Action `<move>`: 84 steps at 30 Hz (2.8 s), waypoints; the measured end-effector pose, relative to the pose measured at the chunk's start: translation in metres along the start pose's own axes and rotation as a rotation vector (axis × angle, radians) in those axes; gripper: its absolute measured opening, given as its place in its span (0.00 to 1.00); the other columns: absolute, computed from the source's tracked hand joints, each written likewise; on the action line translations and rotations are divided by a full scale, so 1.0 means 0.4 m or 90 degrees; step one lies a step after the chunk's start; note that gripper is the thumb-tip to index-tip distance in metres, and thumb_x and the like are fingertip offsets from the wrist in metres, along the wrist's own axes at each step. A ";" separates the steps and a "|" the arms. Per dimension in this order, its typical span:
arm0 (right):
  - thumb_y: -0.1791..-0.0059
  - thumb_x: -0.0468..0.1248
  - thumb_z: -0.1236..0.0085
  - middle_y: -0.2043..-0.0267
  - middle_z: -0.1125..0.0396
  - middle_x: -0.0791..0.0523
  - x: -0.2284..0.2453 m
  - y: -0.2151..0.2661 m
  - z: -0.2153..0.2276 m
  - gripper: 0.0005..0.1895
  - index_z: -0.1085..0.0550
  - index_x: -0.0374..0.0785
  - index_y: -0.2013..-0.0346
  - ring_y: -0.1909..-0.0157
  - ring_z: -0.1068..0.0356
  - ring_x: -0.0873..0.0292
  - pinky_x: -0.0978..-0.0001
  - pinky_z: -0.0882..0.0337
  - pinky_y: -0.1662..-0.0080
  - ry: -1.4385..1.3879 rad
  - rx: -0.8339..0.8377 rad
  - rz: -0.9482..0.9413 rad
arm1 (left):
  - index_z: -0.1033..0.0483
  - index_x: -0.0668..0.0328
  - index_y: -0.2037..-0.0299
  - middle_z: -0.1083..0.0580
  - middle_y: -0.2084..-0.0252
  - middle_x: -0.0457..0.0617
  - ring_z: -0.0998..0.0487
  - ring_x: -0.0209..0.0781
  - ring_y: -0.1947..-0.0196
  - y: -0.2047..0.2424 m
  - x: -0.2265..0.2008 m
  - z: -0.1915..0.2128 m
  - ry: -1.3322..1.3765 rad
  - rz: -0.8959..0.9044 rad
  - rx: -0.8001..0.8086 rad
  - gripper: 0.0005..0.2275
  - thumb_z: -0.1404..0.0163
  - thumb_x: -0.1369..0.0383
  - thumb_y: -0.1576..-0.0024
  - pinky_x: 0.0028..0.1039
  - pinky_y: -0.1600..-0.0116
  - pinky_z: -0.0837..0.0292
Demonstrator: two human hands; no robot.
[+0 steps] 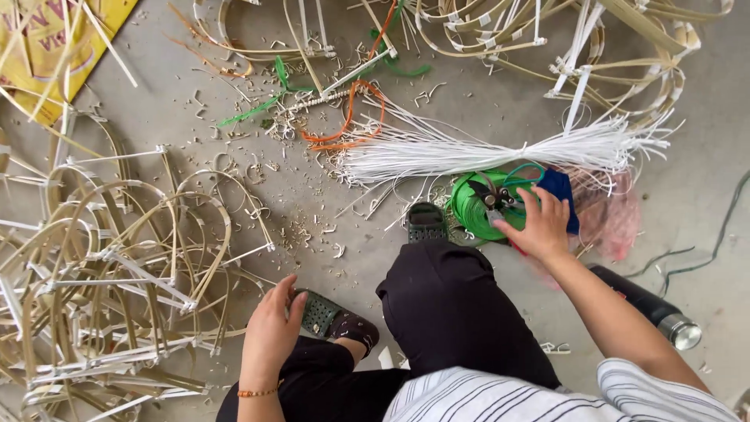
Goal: The recorder is assembling and securing components for bamboo or wood furniture using tape, scissors, and cutting tools.
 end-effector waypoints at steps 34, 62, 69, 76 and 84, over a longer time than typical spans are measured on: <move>0.63 0.44 0.29 0.22 0.64 0.41 0.631 -0.421 -0.170 0.67 0.69 0.49 0.25 0.25 0.60 0.42 0.45 0.52 0.32 -0.299 0.434 0.378 | 0.28 0.54 0.42 0.23 0.51 0.54 0.23 0.56 0.51 -0.024 -0.060 0.002 0.036 -0.016 0.025 0.19 0.48 0.59 0.42 0.42 0.50 0.27; 0.43 0.31 0.45 0.59 0.27 0.52 0.651 0.147 0.619 0.27 0.35 0.32 0.29 0.68 0.31 0.64 0.75 0.30 0.62 -0.922 0.310 0.361 | 0.40 0.63 0.31 0.23 0.68 0.47 0.33 0.27 0.86 0.212 -0.075 0.020 0.891 -0.100 -0.113 0.19 0.60 0.68 0.33 0.20 0.81 0.35; 0.50 0.33 0.40 0.65 0.25 0.59 0.710 0.286 0.769 0.26 0.33 0.29 0.38 0.70 0.28 0.71 0.80 0.28 0.67 -0.569 0.199 0.560 | 0.37 0.63 0.31 0.20 0.56 0.51 0.27 0.26 0.79 0.316 -0.059 0.038 0.895 -0.167 -0.107 0.18 0.61 0.66 0.29 0.18 0.74 0.29; 0.53 0.34 0.36 0.67 0.25 0.61 0.706 0.328 0.806 0.26 0.31 0.28 0.43 0.73 0.28 0.74 0.82 0.27 0.67 -0.567 0.178 0.659 | 0.36 0.65 0.32 0.20 0.56 0.53 0.26 0.27 0.79 0.321 -0.096 0.028 0.910 -0.185 -0.068 0.18 0.60 0.66 0.30 0.19 0.74 0.29; 0.47 0.32 0.50 0.49 0.32 0.56 0.627 0.157 0.734 0.25 0.36 0.31 0.35 0.55 0.33 0.67 0.80 0.31 0.52 -0.792 0.171 0.295 | 0.33 0.63 0.30 0.23 0.63 0.47 0.29 0.26 0.76 0.424 -0.145 0.125 0.697 -0.266 -0.307 0.19 0.51 0.68 0.30 0.17 0.72 0.33</move>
Point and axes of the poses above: each hand's wrist, its own y-axis away from the middle knuckle, its own z-axis out of the back of the hand, x = y × z, the point moved 5 cm from there along -y, towards the middle knuckle
